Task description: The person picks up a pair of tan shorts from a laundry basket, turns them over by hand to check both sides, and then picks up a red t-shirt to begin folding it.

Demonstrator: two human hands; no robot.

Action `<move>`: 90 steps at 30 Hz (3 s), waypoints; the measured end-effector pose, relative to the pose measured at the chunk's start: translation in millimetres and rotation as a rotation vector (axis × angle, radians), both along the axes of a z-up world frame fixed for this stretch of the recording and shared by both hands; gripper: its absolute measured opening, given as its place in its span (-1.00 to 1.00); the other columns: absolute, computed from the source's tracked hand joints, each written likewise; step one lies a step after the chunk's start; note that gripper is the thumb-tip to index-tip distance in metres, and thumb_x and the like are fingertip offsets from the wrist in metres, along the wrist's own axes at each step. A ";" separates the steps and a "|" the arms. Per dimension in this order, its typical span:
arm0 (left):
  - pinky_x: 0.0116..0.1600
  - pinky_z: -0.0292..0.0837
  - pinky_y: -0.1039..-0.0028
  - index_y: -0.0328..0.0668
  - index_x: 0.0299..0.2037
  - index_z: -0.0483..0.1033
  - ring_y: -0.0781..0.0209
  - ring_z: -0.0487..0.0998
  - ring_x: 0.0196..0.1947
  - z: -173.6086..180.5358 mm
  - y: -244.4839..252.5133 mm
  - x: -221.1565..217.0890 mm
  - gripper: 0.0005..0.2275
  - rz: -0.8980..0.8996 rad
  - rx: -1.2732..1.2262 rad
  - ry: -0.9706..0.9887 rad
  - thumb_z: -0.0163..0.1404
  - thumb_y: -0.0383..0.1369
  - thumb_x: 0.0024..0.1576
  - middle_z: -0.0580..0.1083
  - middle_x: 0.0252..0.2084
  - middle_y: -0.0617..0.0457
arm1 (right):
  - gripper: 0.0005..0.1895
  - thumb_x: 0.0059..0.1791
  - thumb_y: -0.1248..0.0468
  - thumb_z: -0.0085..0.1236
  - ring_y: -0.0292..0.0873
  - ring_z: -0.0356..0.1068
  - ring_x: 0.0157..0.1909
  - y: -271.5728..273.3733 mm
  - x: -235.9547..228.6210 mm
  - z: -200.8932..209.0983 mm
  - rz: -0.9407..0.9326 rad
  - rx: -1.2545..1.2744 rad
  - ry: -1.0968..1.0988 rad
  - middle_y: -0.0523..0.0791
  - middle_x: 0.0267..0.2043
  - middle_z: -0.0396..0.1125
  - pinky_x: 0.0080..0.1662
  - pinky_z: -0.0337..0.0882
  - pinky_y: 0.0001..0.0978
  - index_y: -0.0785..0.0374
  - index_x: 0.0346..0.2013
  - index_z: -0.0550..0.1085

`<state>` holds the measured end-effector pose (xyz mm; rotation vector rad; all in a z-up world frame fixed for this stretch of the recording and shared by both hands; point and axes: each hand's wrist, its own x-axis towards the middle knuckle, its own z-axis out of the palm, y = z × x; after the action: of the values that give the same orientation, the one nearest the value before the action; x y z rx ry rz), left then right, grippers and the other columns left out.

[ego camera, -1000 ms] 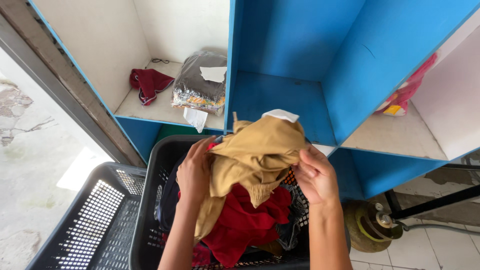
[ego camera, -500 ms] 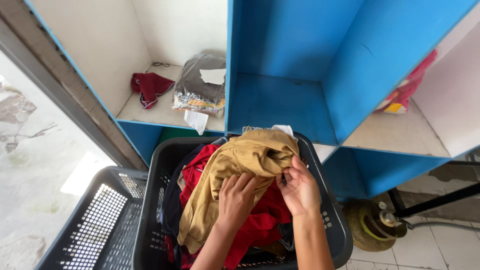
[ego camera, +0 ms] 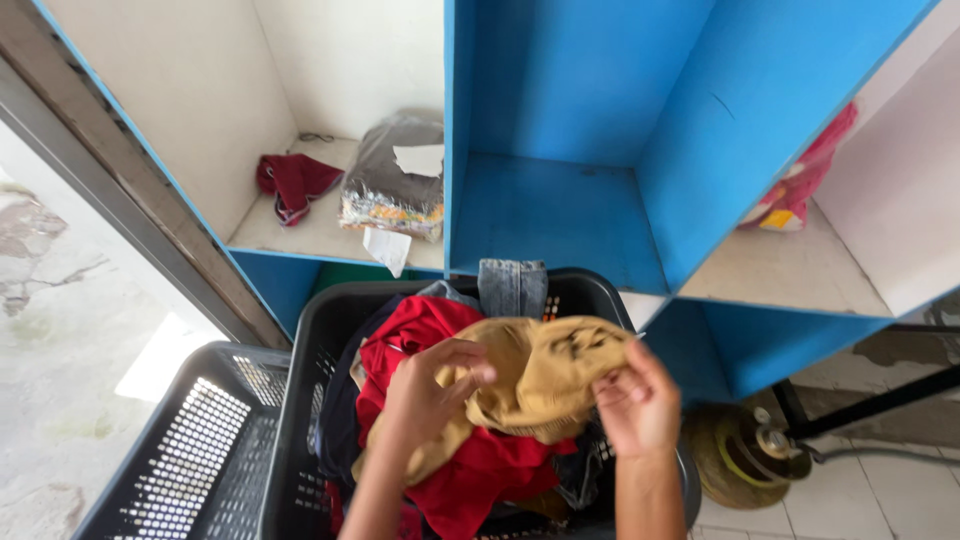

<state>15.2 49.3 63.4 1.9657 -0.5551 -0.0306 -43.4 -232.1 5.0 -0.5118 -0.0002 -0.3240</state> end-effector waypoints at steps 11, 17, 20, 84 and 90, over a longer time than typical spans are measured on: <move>-0.29 0.56 0.33 -0.30 -0.16 0.70 0.13 0.67 -0.44 -49.5 -53.1 -9.2 -0.77 0.176 -0.234 0.138 0.10 -0.29 0.16 0.67 -0.42 -0.09 | -0.71 -0.01 0.17 0.27 -0.43 0.01 -0.63 45.3 -4.0 23.2 0.133 -0.913 0.153 -0.29 -0.64 0.20 -0.57 0.01 -0.55 0.25 -0.52 0.45; -0.03 0.57 0.35 -0.25 -0.13 0.58 0.15 0.68 -0.19 -15.6 -29.2 -26.8 -0.74 0.156 -1.405 1.042 -0.11 -0.32 0.10 0.64 -0.16 -0.02 | -0.55 0.08 0.14 0.30 -0.37 -0.01 -0.59 34.8 -1.9 34.2 -0.105 -1.126 0.154 -0.22 -0.65 0.07 -0.48 0.03 -0.49 0.28 -0.60 0.39; 0.02 0.55 0.37 -0.20 -0.11 0.48 0.20 0.61 -0.14 -12.6 -28.6 -10.7 -0.85 -0.028 -1.336 0.773 -0.01 -0.35 0.19 0.58 -0.16 0.05 | -0.74 -0.05 0.16 0.30 -0.30 0.41 -0.49 64.4 -13.5 67.3 -0.614 -1.563 0.072 -0.16 -0.46 0.36 -0.41 0.40 -0.46 0.30 -0.42 0.48; 0.31 -0.54 -0.60 0.21 -0.03 0.61 -0.29 -0.16 0.57 -40.0 -16.7 52.2 -0.74 0.699 0.532 -0.721 0.08 -0.46 0.14 0.17 0.52 0.06 | -0.84 0.09 0.42 0.30 -0.37 0.24 -0.23 2.8 -30.3 92.5 -0.701 -0.894 -0.153 -0.22 -0.30 0.27 -0.03 0.26 -0.55 0.31 -0.28 0.45; 0.57 -0.30 -0.45 0.11 0.23 0.42 -0.01 0.02 0.59 -3.1 3.0 103.9 -0.61 0.656 0.236 -0.662 0.01 -0.48 0.19 0.26 0.44 0.16 | -0.82 0.06 0.33 0.25 -0.37 0.14 -0.23 34.4 -30.1 62.5 -0.702 -0.974 -0.109 -0.24 -0.27 0.21 -0.12 0.20 -0.54 0.32 -0.32 0.41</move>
<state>119.1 52.3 60.3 2.2934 -0.2957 1.0308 -73.5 -197.7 67.5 -1.4645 -0.0896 -1.0568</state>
